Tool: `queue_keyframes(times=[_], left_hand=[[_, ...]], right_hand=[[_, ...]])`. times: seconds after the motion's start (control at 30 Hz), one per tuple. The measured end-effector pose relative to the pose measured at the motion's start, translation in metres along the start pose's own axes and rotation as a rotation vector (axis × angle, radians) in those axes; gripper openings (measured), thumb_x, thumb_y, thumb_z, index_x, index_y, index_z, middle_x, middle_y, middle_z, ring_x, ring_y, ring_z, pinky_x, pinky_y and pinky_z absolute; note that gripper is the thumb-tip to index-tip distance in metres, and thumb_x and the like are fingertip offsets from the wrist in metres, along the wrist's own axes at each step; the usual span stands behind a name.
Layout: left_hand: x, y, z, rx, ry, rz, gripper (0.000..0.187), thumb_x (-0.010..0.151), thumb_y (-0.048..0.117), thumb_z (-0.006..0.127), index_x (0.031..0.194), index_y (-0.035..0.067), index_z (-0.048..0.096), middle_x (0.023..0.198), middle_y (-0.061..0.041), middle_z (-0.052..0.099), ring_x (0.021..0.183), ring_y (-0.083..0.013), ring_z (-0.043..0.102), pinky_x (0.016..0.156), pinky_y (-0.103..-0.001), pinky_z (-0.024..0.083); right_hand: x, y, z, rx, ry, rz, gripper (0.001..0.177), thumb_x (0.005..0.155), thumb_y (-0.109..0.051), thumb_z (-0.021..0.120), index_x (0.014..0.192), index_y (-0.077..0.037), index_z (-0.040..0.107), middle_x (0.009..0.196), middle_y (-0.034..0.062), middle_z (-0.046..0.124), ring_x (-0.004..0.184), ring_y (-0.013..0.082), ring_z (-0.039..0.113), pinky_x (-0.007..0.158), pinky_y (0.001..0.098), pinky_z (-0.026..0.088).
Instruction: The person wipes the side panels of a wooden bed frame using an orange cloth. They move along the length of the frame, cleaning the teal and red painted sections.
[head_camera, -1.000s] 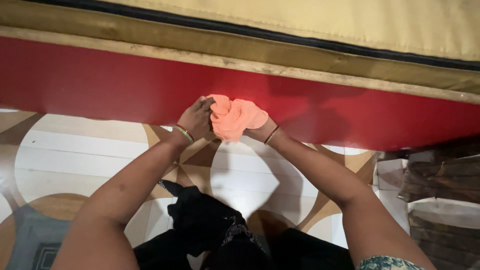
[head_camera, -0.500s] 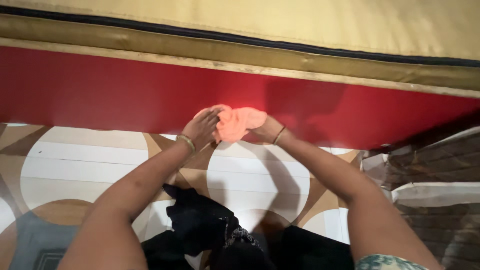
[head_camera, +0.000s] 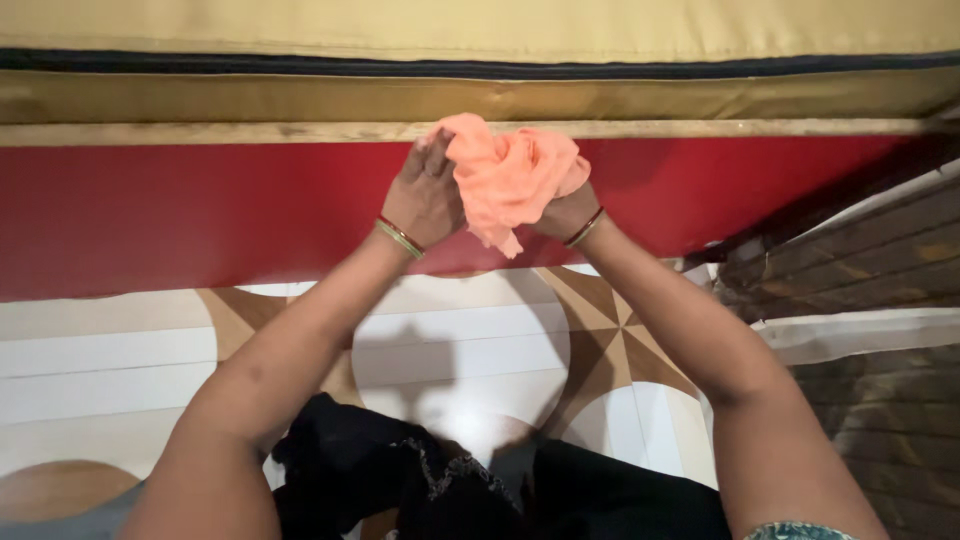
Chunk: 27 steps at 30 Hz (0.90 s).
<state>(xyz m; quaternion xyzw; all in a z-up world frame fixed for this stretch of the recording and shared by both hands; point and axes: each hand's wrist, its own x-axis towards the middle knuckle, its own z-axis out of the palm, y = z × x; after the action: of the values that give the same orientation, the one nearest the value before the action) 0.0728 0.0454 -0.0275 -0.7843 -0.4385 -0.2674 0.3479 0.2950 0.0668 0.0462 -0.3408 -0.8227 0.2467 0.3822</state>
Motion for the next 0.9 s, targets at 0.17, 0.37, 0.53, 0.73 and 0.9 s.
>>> queue_keyframes(times=[0.17, 0.37, 0.53, 0.73, 0.9], left_hand=[[-0.035, 0.031, 0.038, -0.16, -0.496, 0.163, 0.029, 0.1, 0.028, 0.059, 0.108, 0.008, 0.078, 0.136, -0.013, 0.063, 0.154, -0.0338, 0.032, 0.128, -0.051, 0.02], [-0.079, 0.051, 0.077, -0.1, -0.64, 0.392, 0.049, 0.089, 0.04, 0.055, 0.125, 0.009, 0.069, 0.148, -0.002, 0.055, 0.153, -0.0232, 0.026, 0.125, -0.041, 0.017], [-0.115, 0.068, 0.092, 0.065, -0.767, 0.517, 0.063, 0.097, 0.037, 0.047, 0.157, 0.018, 0.037, 0.166, 0.005, 0.029, 0.155, -0.0178, 0.01, 0.127, -0.038, 0.003], [-0.138, 0.084, 0.055, 0.168, -0.976, 0.52, 0.062, 0.101, 0.041, 0.041, 0.159, 0.018, 0.033, 0.166, 0.004, 0.024, 0.161, -0.0179, -0.001, 0.127, -0.041, 0.001], [-0.102, 0.071, 0.03, 0.003, -0.594, 0.2, 0.047, 0.099, 0.036, 0.053, 0.139, 0.01, 0.059, 0.155, -0.005, 0.049, 0.157, -0.0219, 0.019, 0.128, -0.043, 0.012]], right_hand=[[-0.032, 0.077, 0.02, -0.179, -0.143, -0.062, 0.031, 0.085, -0.028, 0.075, 0.11, -0.011, 0.068, 0.102, 0.0061, 0.07, 0.093, 0.025, 0.07, 0.078, 0.0361, 0.056], [-0.072, 0.144, 0.044, -0.251, -0.355, -0.124, 0.028, 0.084, -0.025, 0.073, 0.108, -0.011, 0.069, 0.103, 0.0064, 0.071, 0.095, 0.025, 0.07, 0.078, 0.0376, 0.055], [-0.101, 0.173, 0.061, -0.306, -0.536, -0.231, 0.026, 0.083, -0.022, 0.07, 0.106, -0.011, 0.069, 0.103, 0.0067, 0.072, 0.096, 0.0251, 0.07, 0.078, 0.0388, 0.054], [-0.122, 0.164, 0.074, -0.579, -0.516, -0.496, 0.024, 0.082, -0.019, 0.068, 0.104, -0.011, 0.07, 0.103, 0.007, 0.073, 0.097, 0.0251, 0.069, 0.078, 0.0403, 0.054], [-0.1, 0.101, 0.035, -0.289, -0.337, -0.202, 0.021, 0.084, -0.019, 0.07, 0.104, -0.011, 0.07, 0.103, 0.0082, 0.072, 0.097, 0.0266, 0.069, 0.077, 0.0414, 0.054]])
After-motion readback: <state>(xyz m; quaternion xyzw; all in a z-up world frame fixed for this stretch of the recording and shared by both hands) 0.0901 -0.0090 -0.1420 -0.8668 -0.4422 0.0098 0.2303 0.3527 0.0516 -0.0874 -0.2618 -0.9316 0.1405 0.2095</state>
